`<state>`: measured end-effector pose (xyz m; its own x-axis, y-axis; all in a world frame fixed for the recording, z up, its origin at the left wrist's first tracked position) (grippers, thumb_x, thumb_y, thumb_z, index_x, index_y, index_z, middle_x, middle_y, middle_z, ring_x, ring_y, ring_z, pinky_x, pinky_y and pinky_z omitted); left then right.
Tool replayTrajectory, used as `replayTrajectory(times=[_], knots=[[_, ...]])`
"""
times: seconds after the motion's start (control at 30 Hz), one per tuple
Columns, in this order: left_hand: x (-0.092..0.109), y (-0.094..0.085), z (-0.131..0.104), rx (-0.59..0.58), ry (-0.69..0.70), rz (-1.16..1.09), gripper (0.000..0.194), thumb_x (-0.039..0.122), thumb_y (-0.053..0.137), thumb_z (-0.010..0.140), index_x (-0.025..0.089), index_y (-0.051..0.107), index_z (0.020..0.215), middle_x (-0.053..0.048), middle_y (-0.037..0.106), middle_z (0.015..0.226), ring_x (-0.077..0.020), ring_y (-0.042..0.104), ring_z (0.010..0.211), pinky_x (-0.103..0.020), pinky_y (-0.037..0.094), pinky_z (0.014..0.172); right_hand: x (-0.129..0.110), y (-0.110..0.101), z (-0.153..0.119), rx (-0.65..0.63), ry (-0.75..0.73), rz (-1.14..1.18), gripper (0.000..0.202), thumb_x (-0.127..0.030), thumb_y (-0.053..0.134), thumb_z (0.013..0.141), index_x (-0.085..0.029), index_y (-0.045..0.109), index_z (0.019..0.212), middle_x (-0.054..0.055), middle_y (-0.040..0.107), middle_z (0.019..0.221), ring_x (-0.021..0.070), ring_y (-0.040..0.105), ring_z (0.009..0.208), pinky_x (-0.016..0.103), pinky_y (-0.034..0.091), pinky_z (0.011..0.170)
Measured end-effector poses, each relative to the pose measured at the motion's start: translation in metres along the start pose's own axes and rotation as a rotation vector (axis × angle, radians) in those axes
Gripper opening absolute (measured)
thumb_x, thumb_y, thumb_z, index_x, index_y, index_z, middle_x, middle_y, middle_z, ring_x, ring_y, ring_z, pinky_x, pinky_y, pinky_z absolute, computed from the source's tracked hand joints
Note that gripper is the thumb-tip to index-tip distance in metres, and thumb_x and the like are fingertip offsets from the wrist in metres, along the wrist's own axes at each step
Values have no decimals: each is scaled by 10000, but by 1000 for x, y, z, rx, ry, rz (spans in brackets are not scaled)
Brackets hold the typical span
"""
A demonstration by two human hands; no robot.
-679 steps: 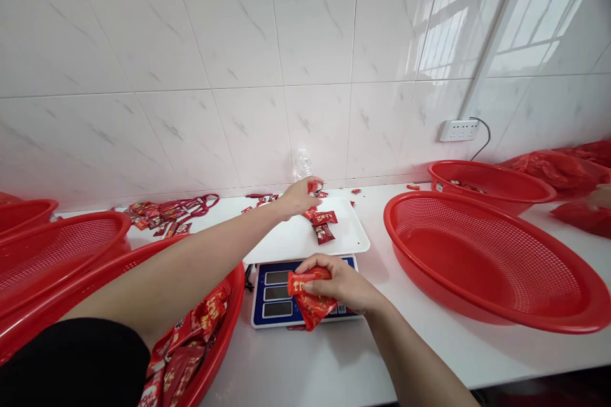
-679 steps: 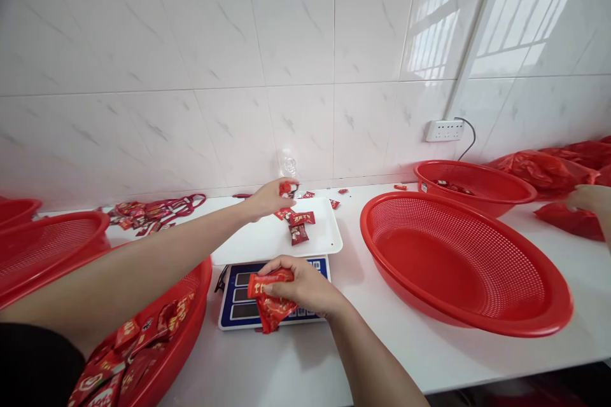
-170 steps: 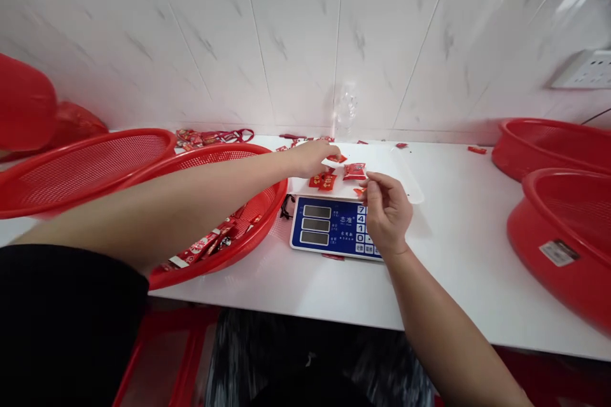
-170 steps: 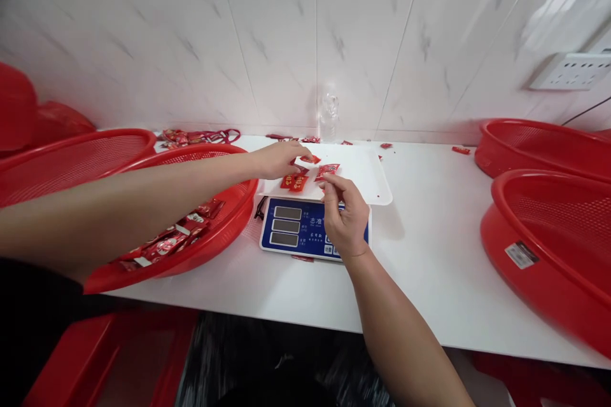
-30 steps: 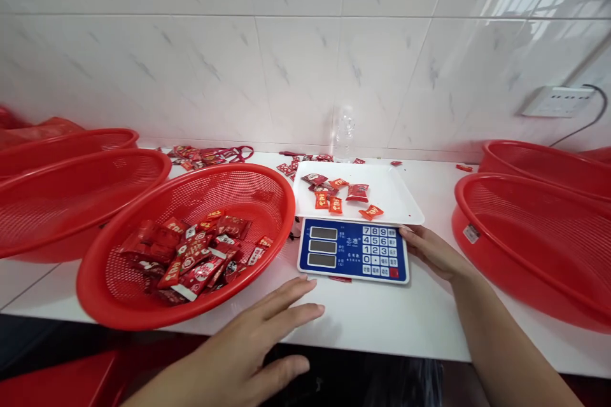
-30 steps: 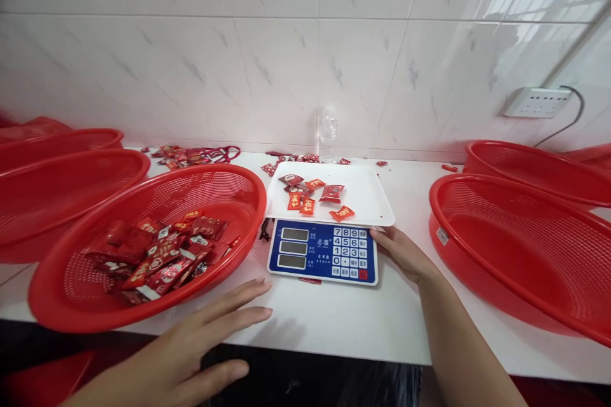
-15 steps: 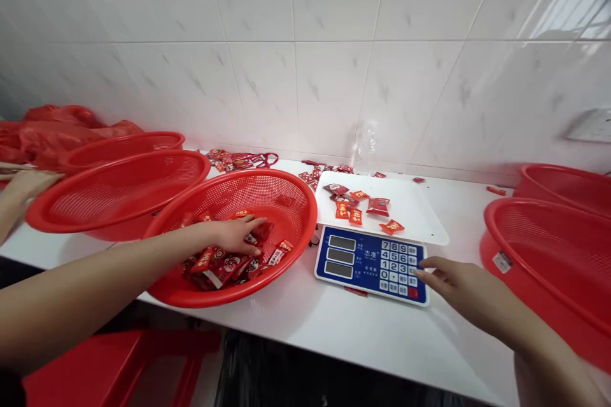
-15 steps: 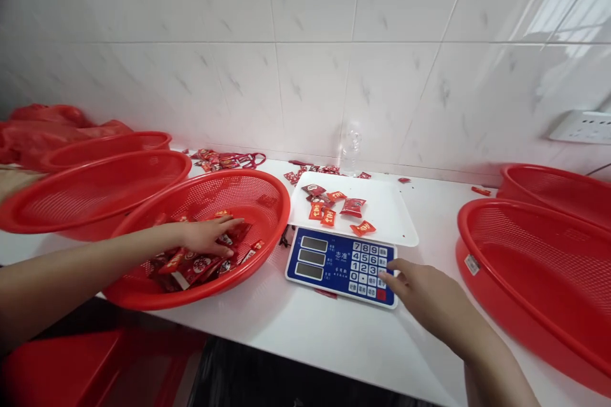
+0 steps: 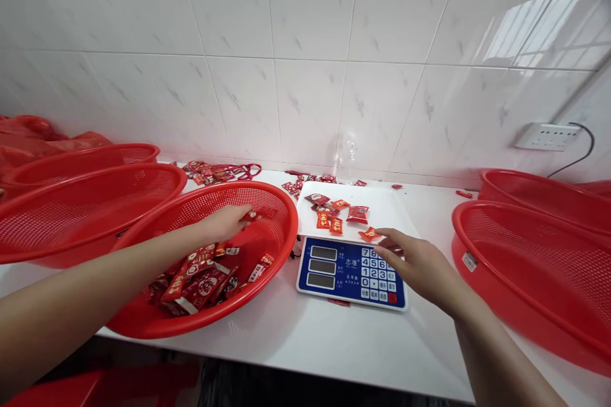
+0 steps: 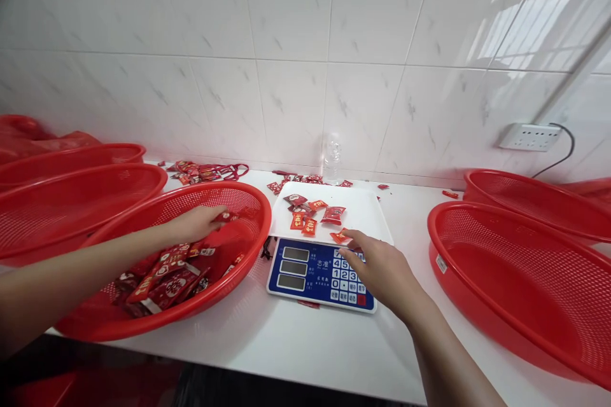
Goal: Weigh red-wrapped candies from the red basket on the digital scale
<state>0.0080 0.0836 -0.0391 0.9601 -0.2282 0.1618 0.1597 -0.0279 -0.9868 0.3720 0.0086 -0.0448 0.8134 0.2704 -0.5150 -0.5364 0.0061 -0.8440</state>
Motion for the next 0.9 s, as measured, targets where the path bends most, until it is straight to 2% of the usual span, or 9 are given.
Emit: replayTrajectory(times=[0.1,0.2,0.27,0.33,0.43,0.5,0.6,0.73,0.9], knots=[[31,-41,12,187,-16,-28,352,429,454,799,169,570,1005,-77,661,948,-217,603,837,-311,440,743,2,-4,5,56,14,-16,417,-508,363,861,-319,520,1197,42,663,1087,251,627,937,370,484,723],[89,-57,27,231,71,-74,348,428,466,799,179,568,1020,-64,658,960,-207,595,870,-303,432,763,-2,-3,9,83,-21,-19,413,-481,372,871,-305,508,1218,43,627,1169,255,593,1023,392,475,801],[129,-50,36,172,134,-125,362,407,481,794,178,560,1063,-65,658,992,-202,594,882,-299,433,767,-6,1,11,95,-57,-51,407,-464,385,875,-292,508,1223,48,608,1199,256,564,1072,399,464,838],[164,-34,43,85,197,-139,377,382,525,765,186,564,1085,-61,659,995,-199,595,879,-296,433,760,-9,5,12,98,-77,-106,398,-448,396,879,-281,511,1222,58,603,1202,259,551,1085,399,463,837],[197,-6,48,-45,300,-102,404,372,577,721,229,579,1099,-37,665,971,-208,595,877,-295,433,738,-10,10,14,81,-93,-174,361,-411,394,892,-282,523,1204,63,613,1174,255,565,1052,379,471,799],[206,7,49,-86,347,-67,352,371,567,727,245,611,1052,-30,668,946,-216,593,874,-297,432,725,-10,12,15,69,-110,-203,337,-383,389,900,-286,533,1190,58,615,1164,247,573,1031,362,472,776],[204,12,49,-73,357,-35,276,370,538,755,238,646,971,-36,665,942,-217,588,886,-294,427,727,-11,15,20,55,-128,-225,326,-370,391,903,-274,544,1174,61,608,1167,240,579,1009,345,469,753],[190,2,39,-52,299,-81,314,375,532,773,233,623,1038,-32,655,975,-194,594,882,-271,438,724,-12,17,28,30,-137,-210,302,-346,404,898,-274,558,1148,60,605,1160,222,582,991,316,456,731],[176,-15,-5,-66,257,-266,380,395,508,797,251,571,1143,-21,651,1014,-166,616,882,-260,469,749,-16,17,32,7,-196,-140,218,-262,411,881,-239,622,931,39,656,989,187,599,870,297,442,706]])
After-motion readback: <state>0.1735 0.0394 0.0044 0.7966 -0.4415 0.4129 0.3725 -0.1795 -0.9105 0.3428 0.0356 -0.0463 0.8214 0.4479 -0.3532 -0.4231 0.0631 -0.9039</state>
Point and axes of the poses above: each hand's wrist, its own z-axis towards the middle knuckle, its own y-axis out of the palm, x = y × z, the point moved 9 cm from there along z, towards the middle knuckle
